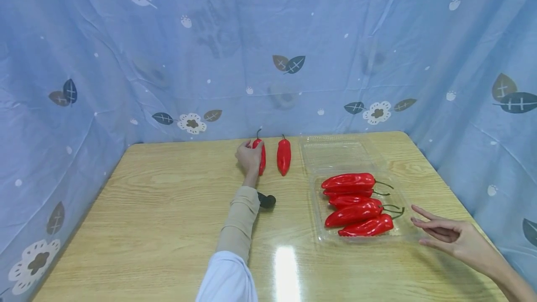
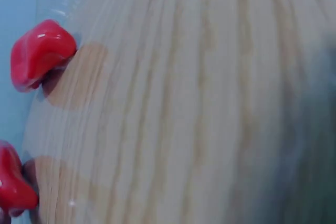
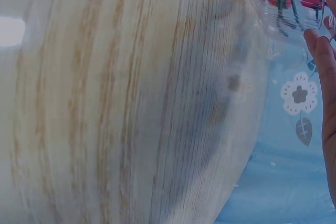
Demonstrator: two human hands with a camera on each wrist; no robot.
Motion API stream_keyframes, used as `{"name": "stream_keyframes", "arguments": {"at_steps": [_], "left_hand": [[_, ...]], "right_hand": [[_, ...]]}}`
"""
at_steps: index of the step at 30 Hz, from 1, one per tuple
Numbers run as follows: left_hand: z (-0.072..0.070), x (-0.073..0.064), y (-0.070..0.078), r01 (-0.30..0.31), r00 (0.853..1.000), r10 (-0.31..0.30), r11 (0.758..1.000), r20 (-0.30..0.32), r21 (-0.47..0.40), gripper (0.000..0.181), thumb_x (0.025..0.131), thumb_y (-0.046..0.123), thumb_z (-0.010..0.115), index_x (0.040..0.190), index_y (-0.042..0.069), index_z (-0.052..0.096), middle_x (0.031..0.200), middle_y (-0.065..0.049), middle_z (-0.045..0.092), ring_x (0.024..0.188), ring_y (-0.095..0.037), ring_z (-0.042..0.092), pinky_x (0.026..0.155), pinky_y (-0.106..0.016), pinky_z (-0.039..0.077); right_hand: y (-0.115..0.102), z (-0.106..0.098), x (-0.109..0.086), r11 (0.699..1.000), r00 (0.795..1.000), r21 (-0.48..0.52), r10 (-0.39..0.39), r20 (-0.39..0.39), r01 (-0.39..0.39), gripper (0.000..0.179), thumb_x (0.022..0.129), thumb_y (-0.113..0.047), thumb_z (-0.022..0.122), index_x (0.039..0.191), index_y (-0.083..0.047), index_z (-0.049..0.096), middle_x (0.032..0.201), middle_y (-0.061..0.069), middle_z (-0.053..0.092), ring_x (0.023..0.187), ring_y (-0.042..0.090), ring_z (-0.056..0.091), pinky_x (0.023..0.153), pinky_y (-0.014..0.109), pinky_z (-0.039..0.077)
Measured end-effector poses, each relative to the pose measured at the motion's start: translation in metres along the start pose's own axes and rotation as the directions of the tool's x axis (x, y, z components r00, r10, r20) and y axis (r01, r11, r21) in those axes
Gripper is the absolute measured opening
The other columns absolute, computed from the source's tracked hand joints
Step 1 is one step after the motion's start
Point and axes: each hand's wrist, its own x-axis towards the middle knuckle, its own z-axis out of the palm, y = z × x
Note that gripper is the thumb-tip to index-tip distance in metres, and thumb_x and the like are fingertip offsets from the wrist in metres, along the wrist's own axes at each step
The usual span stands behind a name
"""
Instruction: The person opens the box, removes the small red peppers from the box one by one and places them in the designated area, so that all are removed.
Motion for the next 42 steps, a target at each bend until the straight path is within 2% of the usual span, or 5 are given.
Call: {"name": "stream_keyframes", "arguments": {"at_steps": [15, 20, 31, 36, 42], "left_hand": [[-0.032, 0.0, -0.001, -0.008, 0.99, 0.035, 0.982, 0.139, -0.187, 0.044, 0.081, 0.022, 0.076, 0.12, 0.003, 0.066, 0.116, -0.013, 0.066, 0.106, -0.023, 0.06, 0.09, -0.039, 0.048], [-0.044, -0.012, 0.003, -0.061, 0.972, 0.112, 0.97, 0.208, -0.236, 0.04, 0.083, 0.021, 0.075, 0.118, 0.004, 0.067, 0.117, -0.016, 0.065, 0.108, -0.024, 0.06, 0.092, -0.035, 0.05], [-0.085, -0.065, 0.019, -0.194, 0.89, 0.342, 0.883, 0.301, -0.428, 0.034, 0.083, 0.008, 0.074, 0.114, -0.005, 0.067, 0.114, -0.021, 0.065, 0.106, -0.034, 0.061, 0.093, -0.04, 0.05], [-0.106, -0.092, 0.029, -0.202, 0.828, 0.403, 0.864, 0.391, -0.462, 0.032, 0.084, 0.003, 0.072, 0.113, -0.009, 0.066, 0.113, -0.025, 0.065, 0.107, -0.038, 0.06, 0.093, -0.044, 0.049], [-0.123, -0.127, 0.044, -0.123, 0.733, 0.402, 0.871, 0.549, -0.475, 0.029, 0.084, -0.001, 0.071, 0.11, -0.011, 0.066, 0.113, -0.024, 0.065, 0.11, -0.035, 0.061, 0.095, -0.041, 0.048]], "right_hand": [[-0.003, 0.002, 0.002, 1.0, 0.999, -0.006, -0.029, -0.014, 0.029, 0.036, 0.075, 0.03, 0.057, 0.11, 0.028, 0.052, 0.143, -0.002, 0.049, 0.119, 0.013, 0.055, 0.082, 0.027, 0.052], [-0.003, 0.002, 0.0, 0.998, 0.999, -0.064, -0.012, -0.032, 0.01, 0.037, 0.076, 0.028, 0.059, 0.112, 0.025, 0.054, 0.143, -0.003, 0.048, 0.119, 0.009, 0.054, 0.082, 0.026, 0.052], [-0.005, -0.001, 0.004, 0.999, 0.999, -0.019, -0.032, 0.016, 0.032, 0.037, 0.077, 0.027, 0.058, 0.114, 0.025, 0.053, 0.145, -0.001, 0.046, 0.12, 0.01, 0.054, 0.08, 0.029, 0.054], [-0.007, -0.001, 0.005, 0.999, 0.999, -0.014, -0.032, 0.018, 0.032, 0.035, 0.077, 0.028, 0.058, 0.112, 0.027, 0.052, 0.144, 0.0, 0.047, 0.121, 0.01, 0.052, 0.08, 0.026, 0.054], [-0.006, -0.001, 0.004, 0.999, 0.999, -0.012, -0.036, 0.033, 0.036, 0.036, 0.079, 0.025, 0.059, 0.114, 0.026, 0.052, 0.146, -0.002, 0.045, 0.121, 0.01, 0.052, 0.082, 0.025, 0.053]]}}
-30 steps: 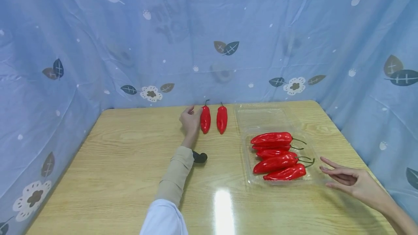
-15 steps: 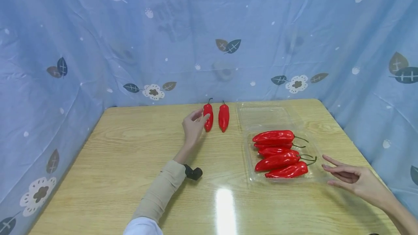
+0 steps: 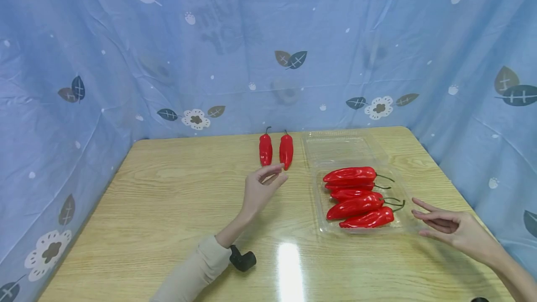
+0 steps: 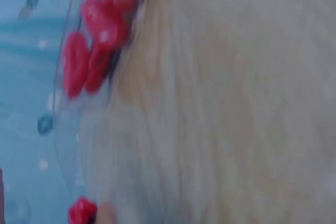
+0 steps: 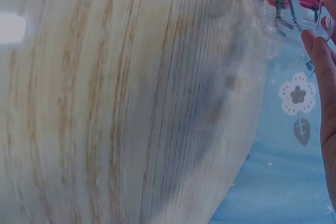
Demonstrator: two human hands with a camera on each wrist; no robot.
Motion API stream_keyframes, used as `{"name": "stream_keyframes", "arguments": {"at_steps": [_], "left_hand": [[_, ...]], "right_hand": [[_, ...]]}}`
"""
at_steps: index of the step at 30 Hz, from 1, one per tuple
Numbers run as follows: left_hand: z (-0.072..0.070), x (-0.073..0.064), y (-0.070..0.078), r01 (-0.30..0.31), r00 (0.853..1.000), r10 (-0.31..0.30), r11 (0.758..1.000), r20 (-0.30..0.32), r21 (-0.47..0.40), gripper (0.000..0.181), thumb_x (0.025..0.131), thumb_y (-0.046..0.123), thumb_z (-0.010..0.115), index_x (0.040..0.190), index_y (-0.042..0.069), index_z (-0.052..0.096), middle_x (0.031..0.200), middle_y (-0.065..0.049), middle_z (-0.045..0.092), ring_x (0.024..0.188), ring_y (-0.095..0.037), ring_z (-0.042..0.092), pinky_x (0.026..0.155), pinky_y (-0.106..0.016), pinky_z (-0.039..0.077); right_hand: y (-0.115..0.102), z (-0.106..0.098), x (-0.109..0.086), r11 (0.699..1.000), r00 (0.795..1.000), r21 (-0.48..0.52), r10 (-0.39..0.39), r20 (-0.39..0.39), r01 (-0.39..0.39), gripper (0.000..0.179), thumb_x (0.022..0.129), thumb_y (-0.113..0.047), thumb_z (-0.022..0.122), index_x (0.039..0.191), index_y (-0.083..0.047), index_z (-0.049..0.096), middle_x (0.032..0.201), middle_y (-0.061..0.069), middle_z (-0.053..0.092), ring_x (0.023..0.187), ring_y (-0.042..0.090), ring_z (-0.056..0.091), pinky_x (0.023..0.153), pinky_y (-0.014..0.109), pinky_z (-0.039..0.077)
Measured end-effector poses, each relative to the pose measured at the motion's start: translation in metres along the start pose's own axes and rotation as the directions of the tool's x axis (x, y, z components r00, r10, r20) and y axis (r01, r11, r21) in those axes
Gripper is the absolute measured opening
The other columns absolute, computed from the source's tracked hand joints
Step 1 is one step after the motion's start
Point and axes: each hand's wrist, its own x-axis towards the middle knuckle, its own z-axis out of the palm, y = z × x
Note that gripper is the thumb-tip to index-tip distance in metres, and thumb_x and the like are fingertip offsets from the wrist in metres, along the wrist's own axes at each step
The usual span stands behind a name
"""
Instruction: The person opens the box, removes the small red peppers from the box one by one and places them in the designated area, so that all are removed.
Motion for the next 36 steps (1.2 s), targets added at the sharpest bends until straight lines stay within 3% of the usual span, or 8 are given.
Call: {"name": "stream_keyframes", "arguments": {"at_steps": [7, 11, 15, 24, 31, 36], "left_hand": [[0.02, -0.018, 0.002, 0.005, 0.987, 0.003, 0.999, 0.158, -0.047, 0.031, 0.084, -0.002, 0.07, 0.113, -0.012, 0.064, 0.115, -0.022, 0.065, 0.109, -0.03, 0.062, 0.094, -0.043, 0.048], [0.03, -0.019, -0.015, -0.01, 0.974, 0.024, 0.998, 0.227, -0.063, 0.033, 0.084, -0.001, 0.07, 0.116, -0.009, 0.064, 0.117, -0.023, 0.065, 0.108, -0.032, 0.062, 0.091, -0.038, 0.05], [0.039, -0.018, -0.029, -0.023, 0.962, 0.042, 0.997, 0.27, -0.073, 0.034, 0.085, 0.002, 0.071, 0.118, -0.005, 0.065, 0.116, -0.021, 0.065, 0.106, -0.03, 0.064, 0.087, -0.03, 0.052], [0.064, -0.015, -0.03, -0.016, 0.932, 0.054, 0.994, 0.358, -0.108, 0.035, 0.084, 0.002, 0.072, 0.118, -0.002, 0.066, 0.117, -0.018, 0.066, 0.11, -0.037, 0.061, 0.086, -0.028, 0.053], [0.089, -0.008, -0.032, -0.068, 0.879, 0.059, 0.998, 0.472, 0.002, 0.038, 0.083, 0.005, 0.074, 0.121, 0.0, 0.065, 0.116, -0.014, 0.067, 0.105, -0.026, 0.065, 0.088, -0.036, 0.053], [0.104, 0.0, -0.034, -0.067, 0.826, 0.007, 0.994, 0.563, 0.086, 0.039, 0.083, 0.007, 0.075, 0.12, 0.006, 0.067, 0.112, -0.008, 0.07, 0.102, -0.01, 0.065, 0.085, -0.025, 0.053]], "right_hand": [[-0.001, 0.002, 0.0, 1.0, 1.0, -0.013, 0.007, -0.026, -0.007, 0.036, 0.077, 0.028, 0.058, 0.112, 0.027, 0.051, 0.144, -0.003, 0.047, 0.12, 0.01, 0.054, 0.083, 0.026, 0.052], [0.0, 0.003, -0.001, 0.999, 0.999, -0.031, 0.01, -0.041, -0.012, 0.036, 0.076, 0.028, 0.058, 0.111, 0.028, 0.052, 0.143, -0.005, 0.048, 0.118, 0.01, 0.055, 0.083, 0.026, 0.051], [0.0, 0.004, -0.001, 0.999, 0.999, -0.05, 0.006, -0.042, -0.008, 0.036, 0.076, 0.028, 0.058, 0.112, 0.026, 0.053, 0.143, -0.004, 0.049, 0.119, 0.009, 0.055, 0.084, 0.025, 0.051], [0.001, 0.004, -0.001, 0.997, 0.998, -0.08, -0.002, -0.066, -0.003, 0.035, 0.074, 0.028, 0.061, 0.108, 0.027, 0.054, 0.141, -0.004, 0.051, 0.118, 0.009, 0.055, 0.082, 0.026, 0.051], [0.0, 0.003, -0.002, 0.999, 0.998, -0.051, 0.005, -0.061, -0.008, 0.036, 0.075, 0.027, 0.06, 0.11, 0.025, 0.055, 0.142, -0.001, 0.05, 0.119, 0.01, 0.054, 0.083, 0.026, 0.051], [0.001, 0.002, -0.002, 0.999, 0.998, -0.037, 0.01, -0.057, -0.012, 0.038, 0.075, 0.027, 0.06, 0.112, 0.02, 0.058, 0.142, -0.002, 0.05, 0.119, 0.01, 0.054, 0.084, 0.026, 0.051]]}}
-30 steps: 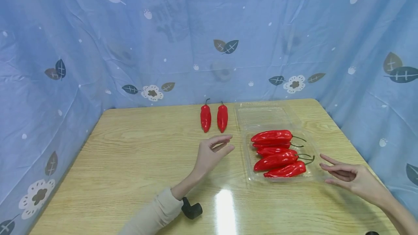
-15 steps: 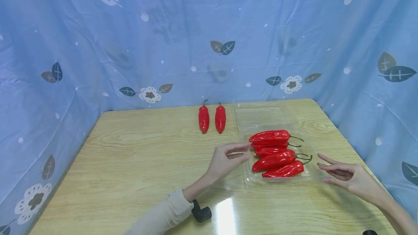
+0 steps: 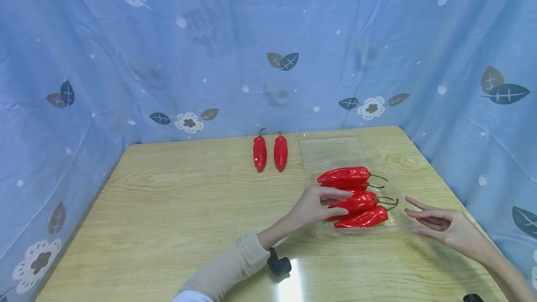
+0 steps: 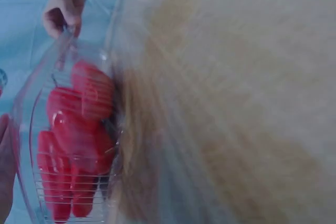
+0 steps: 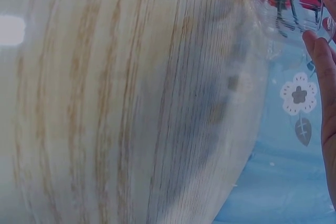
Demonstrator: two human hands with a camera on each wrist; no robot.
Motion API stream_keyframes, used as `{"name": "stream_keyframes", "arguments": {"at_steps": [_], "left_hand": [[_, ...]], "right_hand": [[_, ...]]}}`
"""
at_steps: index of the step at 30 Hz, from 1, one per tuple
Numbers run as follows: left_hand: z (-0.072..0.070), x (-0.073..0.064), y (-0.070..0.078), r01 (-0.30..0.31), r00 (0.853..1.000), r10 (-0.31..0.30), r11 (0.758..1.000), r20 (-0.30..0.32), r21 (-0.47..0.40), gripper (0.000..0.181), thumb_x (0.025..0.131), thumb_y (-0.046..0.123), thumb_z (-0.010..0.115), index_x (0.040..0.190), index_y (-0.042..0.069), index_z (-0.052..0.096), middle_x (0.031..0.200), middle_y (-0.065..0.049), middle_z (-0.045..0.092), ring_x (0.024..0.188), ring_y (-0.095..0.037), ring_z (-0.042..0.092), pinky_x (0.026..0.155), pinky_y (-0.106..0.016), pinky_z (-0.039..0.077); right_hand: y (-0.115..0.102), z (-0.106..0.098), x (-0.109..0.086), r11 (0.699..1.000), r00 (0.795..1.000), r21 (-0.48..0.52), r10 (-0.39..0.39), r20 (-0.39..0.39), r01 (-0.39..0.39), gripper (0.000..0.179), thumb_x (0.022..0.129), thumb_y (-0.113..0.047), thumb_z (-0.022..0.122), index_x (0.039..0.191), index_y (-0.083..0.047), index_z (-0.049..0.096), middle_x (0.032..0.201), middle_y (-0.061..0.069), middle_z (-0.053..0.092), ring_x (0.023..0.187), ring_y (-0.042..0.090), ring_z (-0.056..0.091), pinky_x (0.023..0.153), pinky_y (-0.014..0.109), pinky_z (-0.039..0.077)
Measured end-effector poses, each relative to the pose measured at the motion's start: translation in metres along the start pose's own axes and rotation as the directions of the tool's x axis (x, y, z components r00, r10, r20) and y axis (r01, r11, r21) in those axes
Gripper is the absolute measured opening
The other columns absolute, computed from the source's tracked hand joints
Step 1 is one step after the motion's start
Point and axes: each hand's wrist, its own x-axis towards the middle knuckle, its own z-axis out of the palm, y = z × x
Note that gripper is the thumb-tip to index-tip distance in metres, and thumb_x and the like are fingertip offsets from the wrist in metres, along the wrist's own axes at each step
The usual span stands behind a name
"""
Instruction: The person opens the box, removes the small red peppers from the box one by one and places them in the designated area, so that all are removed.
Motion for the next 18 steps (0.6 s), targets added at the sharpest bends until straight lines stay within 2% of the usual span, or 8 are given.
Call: {"name": "stream_keyframes", "arguments": {"at_steps": [4, 6, 9, 16, 18], "left_hand": [[0.007, 0.014, -0.004, 0.049, 0.995, -0.05, 0.999, 0.091, 0.022, 0.04, 0.083, 0.007, 0.074, 0.122, 0.01, 0.067, 0.115, -0.002, 0.069, 0.103, -0.001, 0.062, 0.083, -0.016, 0.05], [0.012, 0.022, -0.006, 0.05, 0.992, -0.057, 0.997, 0.116, 0.056, 0.04, 0.083, 0.008, 0.074, 0.122, 0.011, 0.067, 0.115, 0.001, 0.069, 0.103, 0.001, 0.062, 0.082, -0.013, 0.049], [0.018, 0.034, -0.007, 0.024, 0.989, -0.044, 0.99, 0.142, 0.14, 0.041, 0.083, 0.01, 0.074, 0.123, 0.013, 0.067, 0.115, 0.004, 0.069, 0.104, 0.005, 0.06, 0.082, -0.01, 0.047], [0.029, 0.054, -0.007, -0.026, 0.981, -0.016, 0.975, 0.191, 0.219, 0.044, 0.082, 0.009, 0.075, 0.125, 0.009, 0.065, 0.118, 0.002, 0.067, 0.106, 0.007, 0.058, 0.083, -0.006, 0.044], [0.03, 0.058, -0.009, -0.059, 0.982, 0.007, 0.96, 0.188, 0.273, 0.043, 0.082, 0.01, 0.075, 0.124, 0.01, 0.066, 0.117, 0.004, 0.068, 0.107, 0.009, 0.056, 0.083, -0.005, 0.043]], "right_hand": [[0.001, -0.001, 0.0, 1.0, 1.0, 0.019, -0.003, 0.007, 0.003, 0.037, 0.076, 0.027, 0.06, 0.113, 0.02, 0.058, 0.142, -0.003, 0.049, 0.12, 0.01, 0.053, 0.085, 0.026, 0.05], [0.002, -0.001, 0.0, 1.0, 1.0, 0.029, -0.004, 0.013, 0.004, 0.037, 0.076, 0.027, 0.059, 0.113, 0.021, 0.057, 0.143, -0.002, 0.049, 0.12, 0.01, 0.053, 0.085, 0.026, 0.05], [0.002, -0.001, 0.0, 1.0, 1.0, 0.014, -0.011, 0.013, 0.01, 0.038, 0.075, 0.027, 0.06, 0.112, 0.02, 0.058, 0.143, -0.002, 0.049, 0.12, 0.01, 0.053, 0.085, 0.026, 0.05], [0.001, -0.001, 0.0, 1.0, 1.0, -0.002, -0.003, 0.017, 0.003, 0.038, 0.076, 0.026, 0.061, 0.113, 0.022, 0.056, 0.143, -0.002, 0.048, 0.12, 0.01, 0.054, 0.084, 0.026, 0.051], [0.001, -0.002, 0.0, 1.0, 1.0, 0.005, 0.009, 0.017, -0.009, 0.038, 0.076, 0.025, 0.061, 0.113, 0.023, 0.055, 0.143, -0.002, 0.048, 0.119, 0.01, 0.054, 0.084, 0.026, 0.051]]}}
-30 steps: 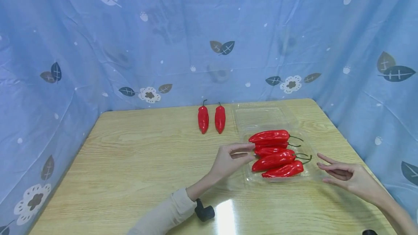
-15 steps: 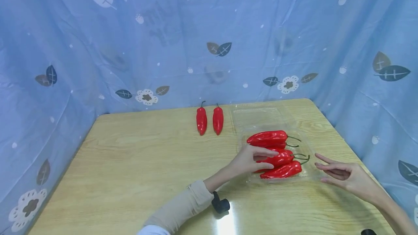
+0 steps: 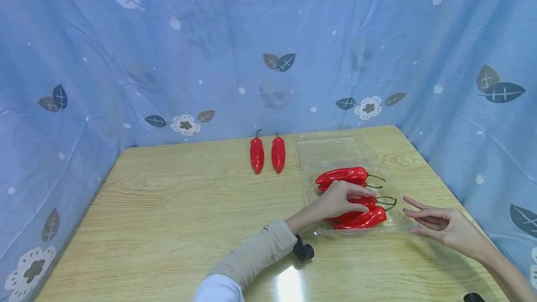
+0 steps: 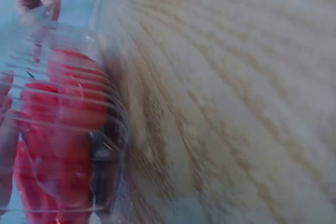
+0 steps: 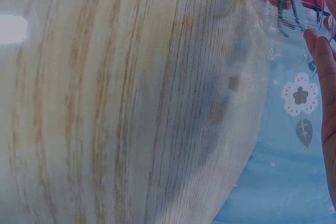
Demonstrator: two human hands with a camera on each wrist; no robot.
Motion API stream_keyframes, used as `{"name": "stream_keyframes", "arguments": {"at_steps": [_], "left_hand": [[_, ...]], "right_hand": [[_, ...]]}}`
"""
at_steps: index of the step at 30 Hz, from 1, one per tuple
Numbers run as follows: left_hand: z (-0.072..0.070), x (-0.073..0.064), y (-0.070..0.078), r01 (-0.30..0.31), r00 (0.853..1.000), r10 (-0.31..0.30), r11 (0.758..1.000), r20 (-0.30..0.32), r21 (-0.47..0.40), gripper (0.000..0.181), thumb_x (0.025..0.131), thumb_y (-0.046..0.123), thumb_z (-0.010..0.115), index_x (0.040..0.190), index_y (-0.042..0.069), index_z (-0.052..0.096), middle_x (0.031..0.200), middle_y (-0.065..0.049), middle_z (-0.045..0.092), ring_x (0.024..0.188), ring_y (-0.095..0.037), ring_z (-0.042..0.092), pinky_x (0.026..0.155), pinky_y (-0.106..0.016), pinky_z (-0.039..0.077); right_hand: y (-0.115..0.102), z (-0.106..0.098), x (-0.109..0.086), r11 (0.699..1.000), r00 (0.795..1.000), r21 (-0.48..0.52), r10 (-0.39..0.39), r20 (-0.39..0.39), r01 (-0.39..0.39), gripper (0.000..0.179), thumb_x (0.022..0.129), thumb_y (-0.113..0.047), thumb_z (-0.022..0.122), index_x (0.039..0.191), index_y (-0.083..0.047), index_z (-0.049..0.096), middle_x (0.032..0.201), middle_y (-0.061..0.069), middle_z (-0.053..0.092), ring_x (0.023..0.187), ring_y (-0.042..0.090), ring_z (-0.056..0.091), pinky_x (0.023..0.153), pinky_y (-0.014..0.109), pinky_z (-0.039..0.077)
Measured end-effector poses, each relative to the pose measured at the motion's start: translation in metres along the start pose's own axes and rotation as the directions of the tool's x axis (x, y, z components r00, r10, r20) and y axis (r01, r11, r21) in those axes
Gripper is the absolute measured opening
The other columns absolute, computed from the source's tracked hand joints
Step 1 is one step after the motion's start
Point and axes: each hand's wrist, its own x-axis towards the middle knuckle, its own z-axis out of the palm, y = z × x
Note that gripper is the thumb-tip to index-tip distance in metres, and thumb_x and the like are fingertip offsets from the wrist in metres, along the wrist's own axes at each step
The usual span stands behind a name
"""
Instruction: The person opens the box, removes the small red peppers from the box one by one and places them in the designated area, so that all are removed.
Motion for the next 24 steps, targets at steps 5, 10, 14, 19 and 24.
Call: {"name": "stream_keyframes", "arguments": {"at_steps": [5, 10, 14, 19, 24], "left_hand": [[0.001, 0.007, -0.007, -0.015, 1.0, 0.018, 0.985, -0.015, 0.174, 0.043, 0.08, 0.017, 0.078, 0.122, 0.015, 0.068, 0.114, 0.008, 0.069, 0.109, 0.007, 0.054, 0.084, -0.003, 0.039], [0.006, 0.017, -0.009, -0.016, 0.998, -0.004, 0.955, 0.065, 0.296, 0.046, 0.083, 0.024, 0.076, 0.127, 0.019, 0.064, 0.119, 0.011, 0.066, 0.111, 0.007, 0.052, 0.084, -0.001, 0.034], [0.011, 0.022, -0.007, -0.024, 0.993, -0.016, 0.942, 0.116, 0.334, 0.049, 0.084, 0.027, 0.075, 0.131, 0.022, 0.061, 0.126, 0.013, 0.062, 0.116, 0.008, 0.049, 0.086, 0.0, 0.032], [0.012, 0.023, -0.006, -0.017, 0.996, -0.014, 0.943, 0.09, 0.334, 0.051, 0.082, 0.029, 0.077, 0.13, 0.02, 0.062, 0.129, 0.011, 0.06, 0.12, 0.006, 0.047, 0.092, -0.002, 0.031], [0.013, 0.023, -0.009, -0.008, 0.999, -0.003, 0.949, 0.036, 0.317, 0.048, 0.08, 0.034, 0.079, 0.123, 0.018, 0.067, 0.133, 0.008, 0.058, 0.124, 0.005, 0.045, 0.097, -0.004, 0.029]], "right_hand": [[0.0, 0.0, 0.0, 1.0, 1.0, 0.004, 0.012, -0.001, -0.012, 0.036, 0.077, 0.025, 0.06, 0.113, 0.023, 0.056, 0.143, -0.003, 0.049, 0.118, 0.01, 0.056, 0.085, 0.026, 0.051], [0.001, 0.0, 0.001, 1.0, 1.0, 0.009, -0.008, 0.011, 0.008, 0.04, 0.076, 0.027, 0.06, 0.114, 0.016, 0.059, 0.142, -0.005, 0.049, 0.119, 0.01, 0.054, 0.085, 0.026, 0.05], [0.001, 0.0, 0.001, 1.0, 1.0, 0.009, -0.021, 0.014, 0.021, 0.041, 0.075, 0.027, 0.06, 0.115, 0.016, 0.059, 0.143, -0.004, 0.049, 0.12, 0.011, 0.053, 0.086, 0.026, 0.05], [0.0, -0.001, 0.001, 1.0, 1.0, -0.021, -0.006, 0.004, 0.006, 0.039, 0.076, 0.027, 0.06, 0.114, 0.023, 0.055, 0.144, -0.001, 0.048, 0.12, 0.011, 0.054, 0.084, 0.025, 0.051], [0.0, 0.0, 0.001, 0.995, 1.0, -0.092, 0.026, -0.017, -0.028, 0.036, 0.077, 0.024, 0.061, 0.112, 0.025, 0.054, 0.144, -0.002, 0.048, 0.117, 0.01, 0.055, 0.08, 0.024, 0.053]]}}
